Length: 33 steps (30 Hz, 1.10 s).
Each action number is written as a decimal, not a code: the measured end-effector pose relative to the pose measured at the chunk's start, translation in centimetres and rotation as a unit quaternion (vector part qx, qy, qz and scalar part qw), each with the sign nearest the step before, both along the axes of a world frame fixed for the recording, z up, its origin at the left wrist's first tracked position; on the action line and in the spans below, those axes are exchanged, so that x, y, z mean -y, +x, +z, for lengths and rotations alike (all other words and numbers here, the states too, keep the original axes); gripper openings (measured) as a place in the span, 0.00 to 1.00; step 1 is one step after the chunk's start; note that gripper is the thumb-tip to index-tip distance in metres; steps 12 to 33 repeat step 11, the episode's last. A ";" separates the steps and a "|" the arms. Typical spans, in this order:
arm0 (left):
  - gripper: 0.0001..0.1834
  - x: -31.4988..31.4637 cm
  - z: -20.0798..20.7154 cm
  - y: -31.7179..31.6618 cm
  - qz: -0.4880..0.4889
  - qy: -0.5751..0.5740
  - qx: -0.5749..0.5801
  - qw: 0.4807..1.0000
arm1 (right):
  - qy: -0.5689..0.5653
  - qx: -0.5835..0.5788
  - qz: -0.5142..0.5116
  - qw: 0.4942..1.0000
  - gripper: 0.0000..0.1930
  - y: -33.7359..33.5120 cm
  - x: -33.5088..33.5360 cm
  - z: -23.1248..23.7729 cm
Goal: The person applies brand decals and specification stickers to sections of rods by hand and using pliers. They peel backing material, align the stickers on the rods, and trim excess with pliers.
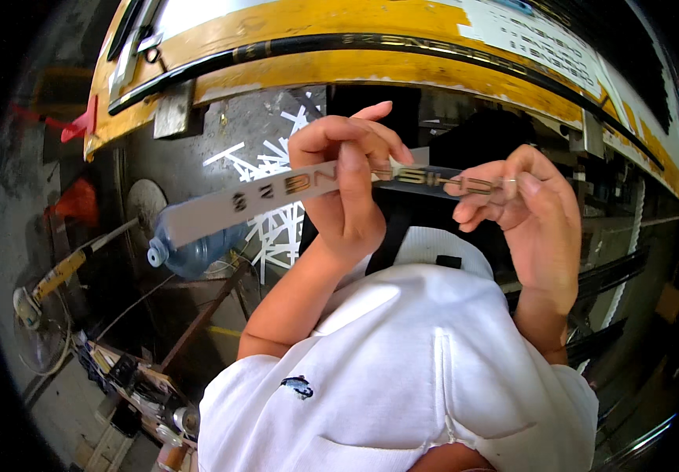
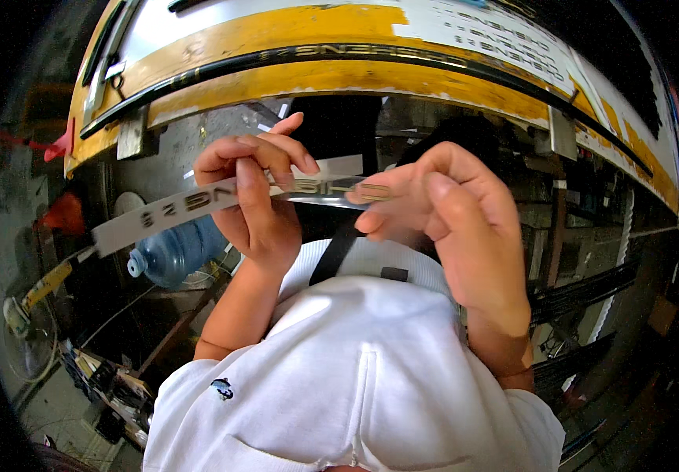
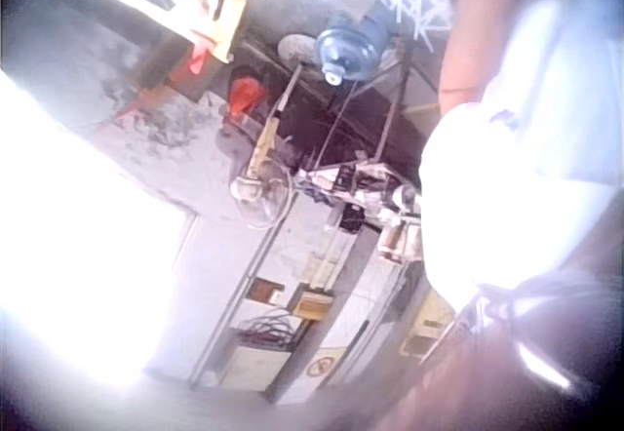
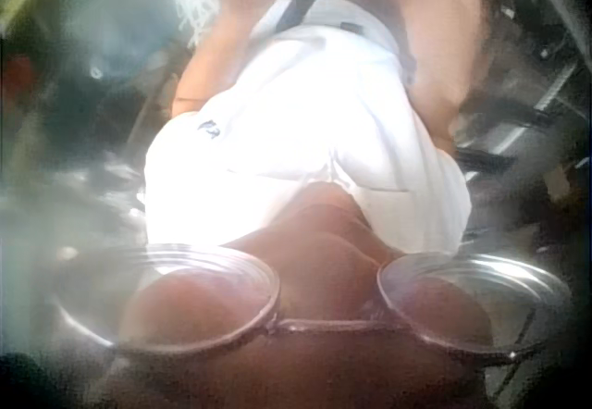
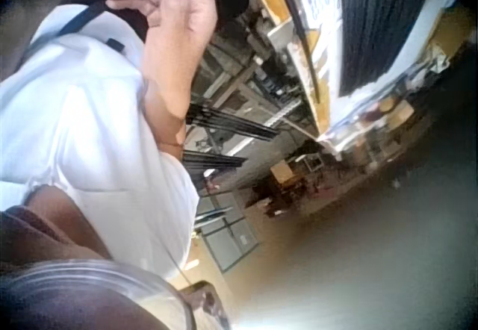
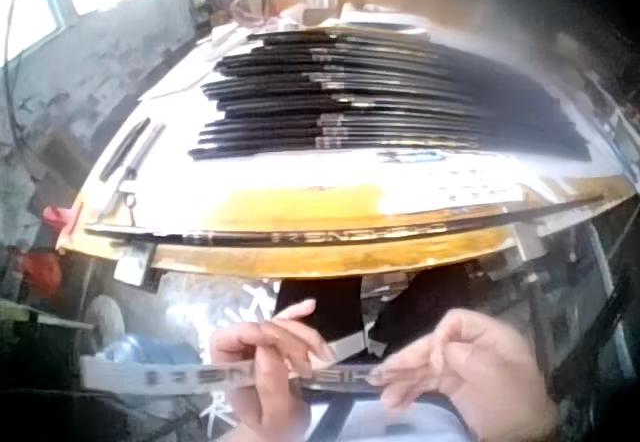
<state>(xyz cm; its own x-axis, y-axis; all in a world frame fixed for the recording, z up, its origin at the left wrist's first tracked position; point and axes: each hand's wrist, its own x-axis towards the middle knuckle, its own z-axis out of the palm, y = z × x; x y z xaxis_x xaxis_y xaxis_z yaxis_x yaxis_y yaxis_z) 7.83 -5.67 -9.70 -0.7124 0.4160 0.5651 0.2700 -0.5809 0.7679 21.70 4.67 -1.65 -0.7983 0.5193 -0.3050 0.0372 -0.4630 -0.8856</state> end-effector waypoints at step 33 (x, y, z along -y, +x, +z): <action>0.10 9.8 -0.4 -5.4 0.144 -0.024 0.036 0.989 | 0.077 -0.069 0.089 0.991 0.12 -2.2 -0.1 1.2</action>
